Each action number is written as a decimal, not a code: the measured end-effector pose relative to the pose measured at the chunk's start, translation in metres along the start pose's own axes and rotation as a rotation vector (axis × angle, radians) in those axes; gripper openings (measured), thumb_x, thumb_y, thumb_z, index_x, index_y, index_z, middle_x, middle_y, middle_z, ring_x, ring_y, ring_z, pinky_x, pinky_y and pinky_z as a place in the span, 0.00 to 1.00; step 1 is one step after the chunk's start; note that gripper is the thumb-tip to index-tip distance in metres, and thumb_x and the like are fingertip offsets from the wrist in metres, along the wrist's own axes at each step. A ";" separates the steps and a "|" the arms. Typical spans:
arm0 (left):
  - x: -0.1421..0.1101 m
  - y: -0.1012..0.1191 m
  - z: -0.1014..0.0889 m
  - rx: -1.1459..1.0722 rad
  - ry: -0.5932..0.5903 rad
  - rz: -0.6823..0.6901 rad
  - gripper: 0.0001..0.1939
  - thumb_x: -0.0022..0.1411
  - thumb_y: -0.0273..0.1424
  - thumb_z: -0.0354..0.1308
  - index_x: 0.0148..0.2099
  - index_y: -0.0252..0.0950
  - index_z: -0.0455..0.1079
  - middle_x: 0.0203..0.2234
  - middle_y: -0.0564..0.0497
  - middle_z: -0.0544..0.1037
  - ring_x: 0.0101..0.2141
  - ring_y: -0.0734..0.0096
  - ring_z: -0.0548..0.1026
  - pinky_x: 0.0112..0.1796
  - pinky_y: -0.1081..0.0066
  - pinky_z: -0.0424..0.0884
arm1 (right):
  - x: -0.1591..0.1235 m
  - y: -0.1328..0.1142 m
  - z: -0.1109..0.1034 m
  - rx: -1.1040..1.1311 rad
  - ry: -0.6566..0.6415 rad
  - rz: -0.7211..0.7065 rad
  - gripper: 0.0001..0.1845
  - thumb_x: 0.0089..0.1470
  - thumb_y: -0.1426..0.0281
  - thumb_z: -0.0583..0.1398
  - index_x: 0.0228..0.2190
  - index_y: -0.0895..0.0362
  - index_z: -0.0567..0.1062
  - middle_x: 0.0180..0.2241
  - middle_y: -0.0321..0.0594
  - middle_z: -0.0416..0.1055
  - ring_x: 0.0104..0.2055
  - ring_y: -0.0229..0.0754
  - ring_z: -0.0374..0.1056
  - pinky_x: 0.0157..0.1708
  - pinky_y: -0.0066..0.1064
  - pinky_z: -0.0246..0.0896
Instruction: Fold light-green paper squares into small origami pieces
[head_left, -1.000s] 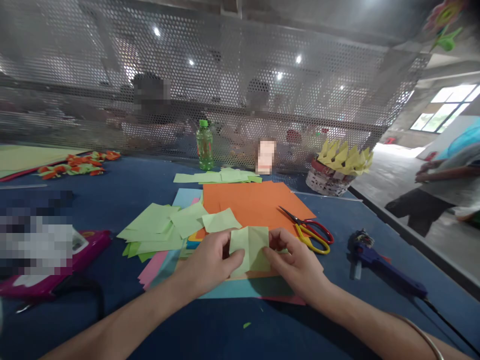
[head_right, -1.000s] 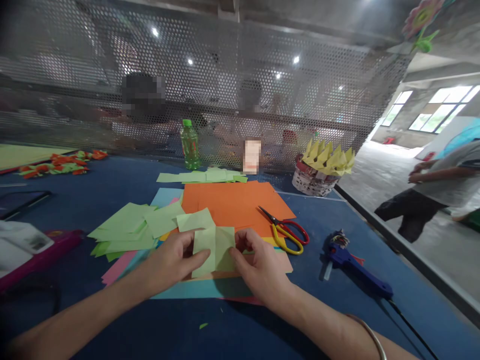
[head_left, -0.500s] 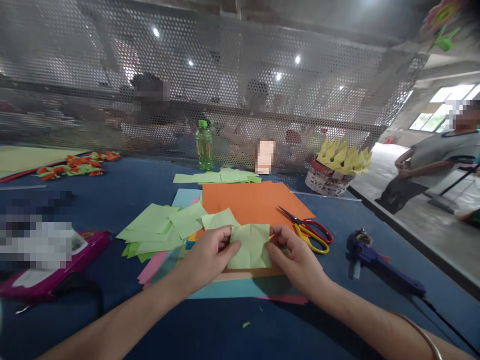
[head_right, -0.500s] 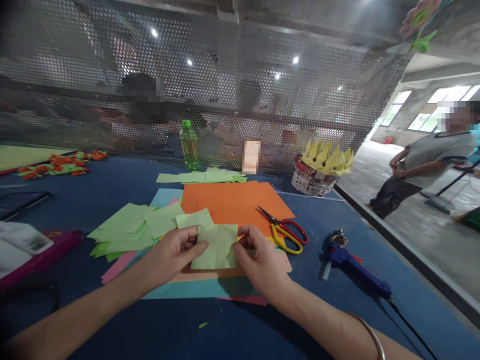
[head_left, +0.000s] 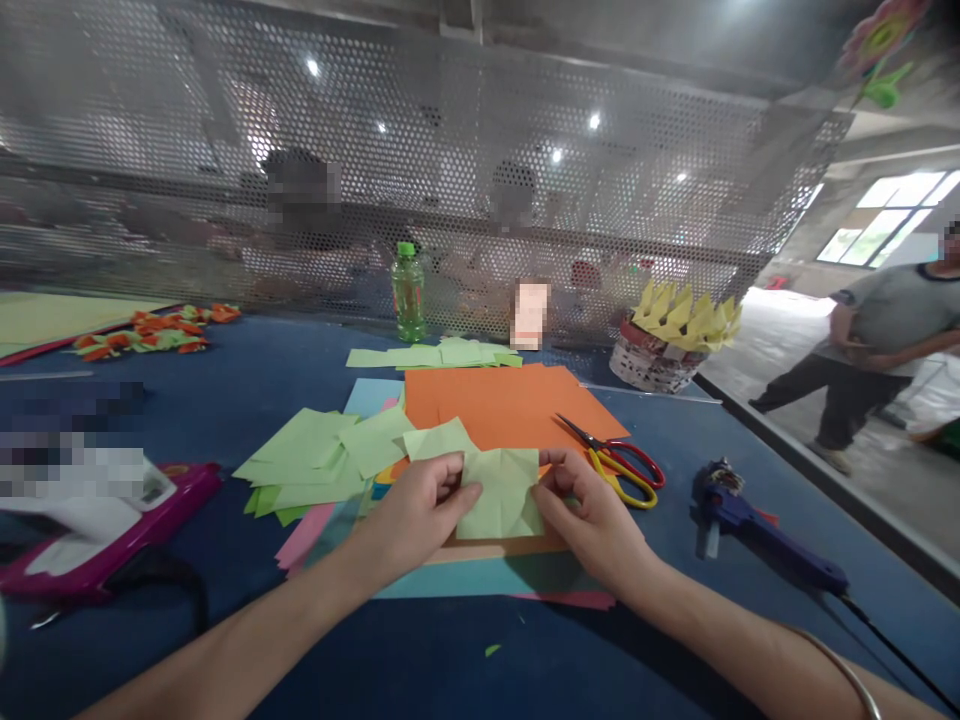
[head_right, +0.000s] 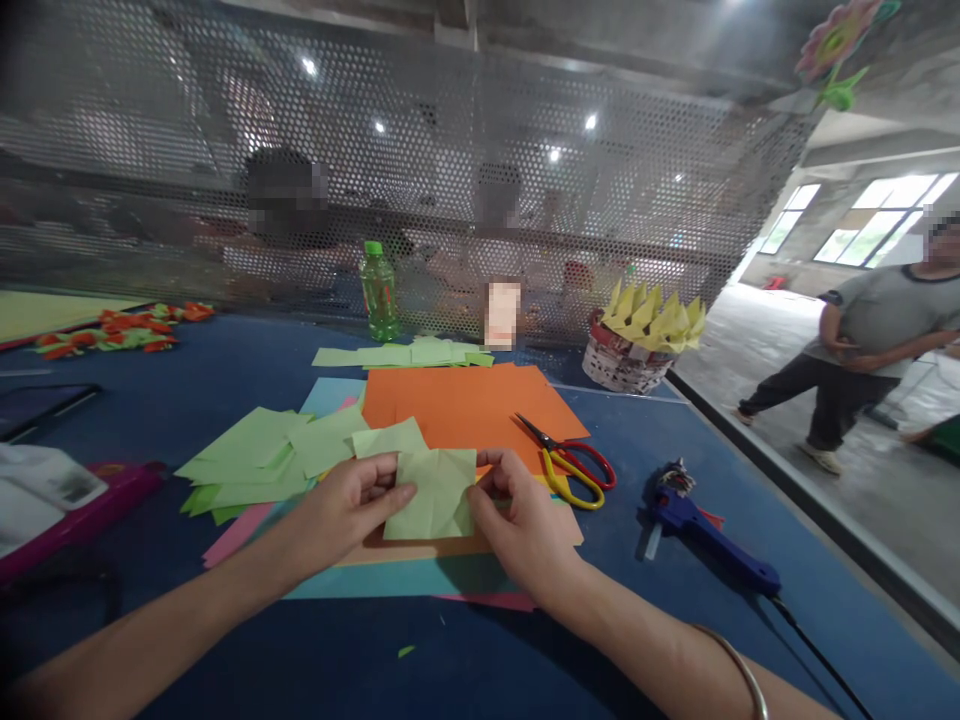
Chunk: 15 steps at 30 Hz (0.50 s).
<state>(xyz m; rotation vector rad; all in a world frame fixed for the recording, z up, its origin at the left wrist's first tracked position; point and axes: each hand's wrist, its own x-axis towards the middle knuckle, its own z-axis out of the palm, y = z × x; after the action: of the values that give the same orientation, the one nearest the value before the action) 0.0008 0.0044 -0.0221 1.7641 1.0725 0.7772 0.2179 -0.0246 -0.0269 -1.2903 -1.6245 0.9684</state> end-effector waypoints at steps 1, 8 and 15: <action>0.000 0.000 0.000 0.001 -0.001 0.000 0.12 0.65 0.40 0.54 0.34 0.38 0.65 0.22 0.55 0.69 0.25 0.70 0.71 0.26 0.73 0.66 | 0.000 0.000 0.000 0.001 -0.002 0.000 0.11 0.60 0.69 0.56 0.45 0.55 0.67 0.25 0.29 0.66 0.26 0.36 0.64 0.25 0.26 0.55; 0.000 0.000 -0.001 0.024 0.007 0.009 0.13 0.65 0.41 0.54 0.33 0.38 0.65 0.21 0.56 0.68 0.25 0.70 0.70 0.28 0.72 0.67 | -0.001 0.002 -0.001 -0.043 0.002 -0.013 0.11 0.61 0.69 0.56 0.46 0.54 0.67 0.25 0.28 0.66 0.26 0.36 0.64 0.25 0.26 0.55; 0.000 0.002 -0.001 -0.001 0.011 0.028 0.12 0.65 0.40 0.54 0.33 0.38 0.65 0.22 0.56 0.68 0.26 0.70 0.70 0.29 0.72 0.68 | -0.001 0.000 0.000 -0.025 0.006 -0.010 0.11 0.61 0.69 0.56 0.46 0.55 0.66 0.25 0.29 0.66 0.27 0.36 0.65 0.25 0.26 0.56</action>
<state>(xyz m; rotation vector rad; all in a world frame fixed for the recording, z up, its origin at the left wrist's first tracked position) 0.0007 0.0042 -0.0204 1.7787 1.0566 0.8054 0.2182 -0.0258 -0.0270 -1.2990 -1.6415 0.9398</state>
